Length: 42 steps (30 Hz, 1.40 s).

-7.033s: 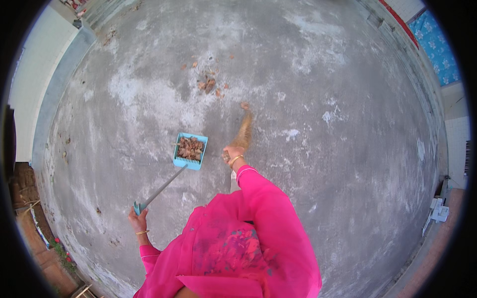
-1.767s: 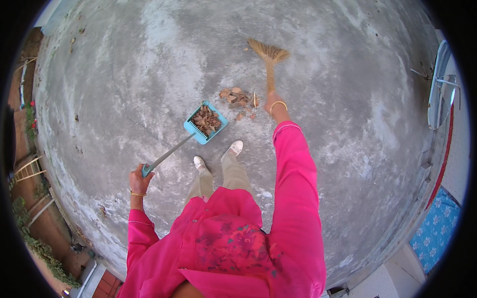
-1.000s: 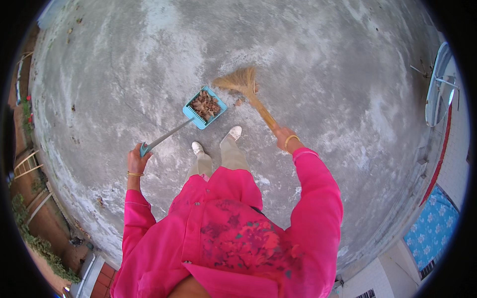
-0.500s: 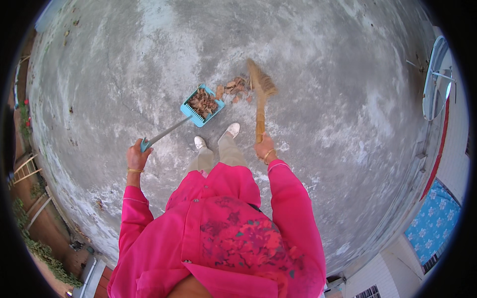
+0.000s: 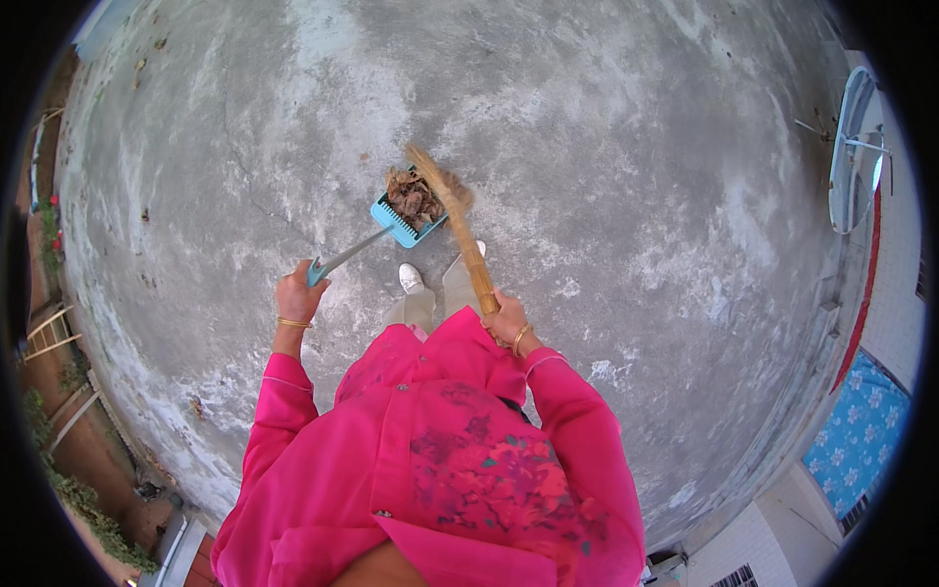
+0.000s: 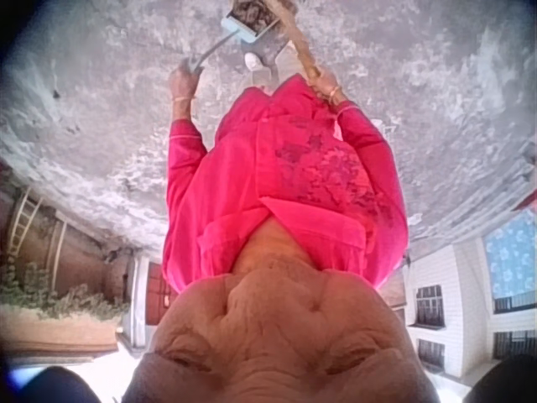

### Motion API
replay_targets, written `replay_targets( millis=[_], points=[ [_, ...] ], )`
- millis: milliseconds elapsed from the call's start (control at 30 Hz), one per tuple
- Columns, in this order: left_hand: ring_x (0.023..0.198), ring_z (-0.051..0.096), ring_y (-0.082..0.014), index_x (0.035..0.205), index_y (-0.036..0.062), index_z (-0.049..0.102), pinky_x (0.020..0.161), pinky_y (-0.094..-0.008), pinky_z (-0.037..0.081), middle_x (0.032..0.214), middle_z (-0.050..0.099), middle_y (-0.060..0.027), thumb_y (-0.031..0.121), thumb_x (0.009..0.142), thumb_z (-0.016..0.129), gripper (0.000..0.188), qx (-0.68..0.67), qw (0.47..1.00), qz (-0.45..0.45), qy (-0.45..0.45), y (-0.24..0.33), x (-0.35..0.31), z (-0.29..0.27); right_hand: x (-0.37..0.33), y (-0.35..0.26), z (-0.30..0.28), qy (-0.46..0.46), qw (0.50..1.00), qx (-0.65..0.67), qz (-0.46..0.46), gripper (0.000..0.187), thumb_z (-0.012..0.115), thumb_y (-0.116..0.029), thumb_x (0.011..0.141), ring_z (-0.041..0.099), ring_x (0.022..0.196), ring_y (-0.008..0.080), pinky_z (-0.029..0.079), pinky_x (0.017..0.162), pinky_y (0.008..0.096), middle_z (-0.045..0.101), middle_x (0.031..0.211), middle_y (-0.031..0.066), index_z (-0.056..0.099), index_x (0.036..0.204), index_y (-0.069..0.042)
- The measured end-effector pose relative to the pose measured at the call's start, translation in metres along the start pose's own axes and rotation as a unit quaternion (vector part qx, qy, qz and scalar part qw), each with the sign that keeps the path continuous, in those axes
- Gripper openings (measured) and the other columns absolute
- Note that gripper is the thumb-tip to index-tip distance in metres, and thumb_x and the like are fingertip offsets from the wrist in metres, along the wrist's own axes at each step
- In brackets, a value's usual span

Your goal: The person sweeps dry leaves and debris on a concrete rooftop terrace using a traditional broom and a dustpan. They gather the leaves into piles and sweep them into the dustpan, moving across the area to collect scattered debris.

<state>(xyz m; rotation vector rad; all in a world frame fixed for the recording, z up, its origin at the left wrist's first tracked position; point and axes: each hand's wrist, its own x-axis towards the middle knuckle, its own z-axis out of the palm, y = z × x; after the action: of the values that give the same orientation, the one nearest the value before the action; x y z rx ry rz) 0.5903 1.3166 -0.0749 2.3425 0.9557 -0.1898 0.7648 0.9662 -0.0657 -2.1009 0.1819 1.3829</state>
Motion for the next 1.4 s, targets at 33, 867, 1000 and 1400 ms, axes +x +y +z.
replay_targets(
  millis=[33, 867, 1000, 1400],
  points=[
    [0.063, 0.060, -0.0344, 0.095, 0.0126, 0.058, 0.055, -0.0436, 0.046, 0.066, 0.061, -0.0148, 0.024, 0.061, 0.073, 0.039, 0.001, 1.000, 0.004, 0.006, 0.000, -0.002, 0.000, 0.002, -0.002, 0.003, -0.005, 0.999, -0.033, 0.020, 0.068, 0.061, -0.003, 0.063, 0.051, 0.040, 0.0158, 0.040, 0.036, 0.0286, 0.055, 0.057, 0.0082, 0.038, 0.128, 0.001],
    [0.060, 0.058, -0.0334, 0.095, 0.0115, 0.059, 0.051, -0.0399, 0.044, 0.064, 0.059, -0.0136, 0.022, 0.064, 0.074, 0.036, -0.100, 0.993, 0.006, 0.055, -0.078, -0.079, -0.022, -0.015, 0.061, 0.047, 0.126, 0.982, 0.130, -0.046, 0.056, 0.059, 0.001, 0.067, 0.049, 0.041, 0.0139, 0.038, 0.035, 0.0279, 0.053, 0.059, 0.0076, 0.043, 0.121, 0.001],
    [0.061, 0.058, -0.0335, 0.094, 0.0109, 0.059, 0.052, -0.0396, 0.044, 0.067, 0.059, -0.0142, 0.020, 0.064, 0.073, 0.035, -0.056, 0.997, 0.027, 0.039, -0.095, -0.092, -0.035, -0.010, 0.044, 0.078, 0.052, 0.931, 0.357, 0.057, 0.029, 0.057, -0.001, 0.071, 0.051, 0.043, 0.0153, 0.040, 0.034, 0.0299, 0.052, 0.060, 0.0057, 0.051, 0.099, -0.001],
    [0.056, 0.057, -0.0336, 0.092, 0.0088, 0.059, 0.049, -0.0398, 0.044, 0.059, 0.057, -0.0144, 0.019, 0.061, 0.074, 0.035, -0.030, 0.999, 0.007, 0.039, -0.136, -0.125, -0.046, 0.009, -0.008, 0.147, -0.005, 0.881, 0.474, 0.000, 0.028, 0.057, -0.004, 0.072, 0.054, 0.046, 0.0164, 0.039, 0.031, 0.0289, 0.054, 0.065, 0.0072, 0.049, 0.099, -0.003]
  ],
)
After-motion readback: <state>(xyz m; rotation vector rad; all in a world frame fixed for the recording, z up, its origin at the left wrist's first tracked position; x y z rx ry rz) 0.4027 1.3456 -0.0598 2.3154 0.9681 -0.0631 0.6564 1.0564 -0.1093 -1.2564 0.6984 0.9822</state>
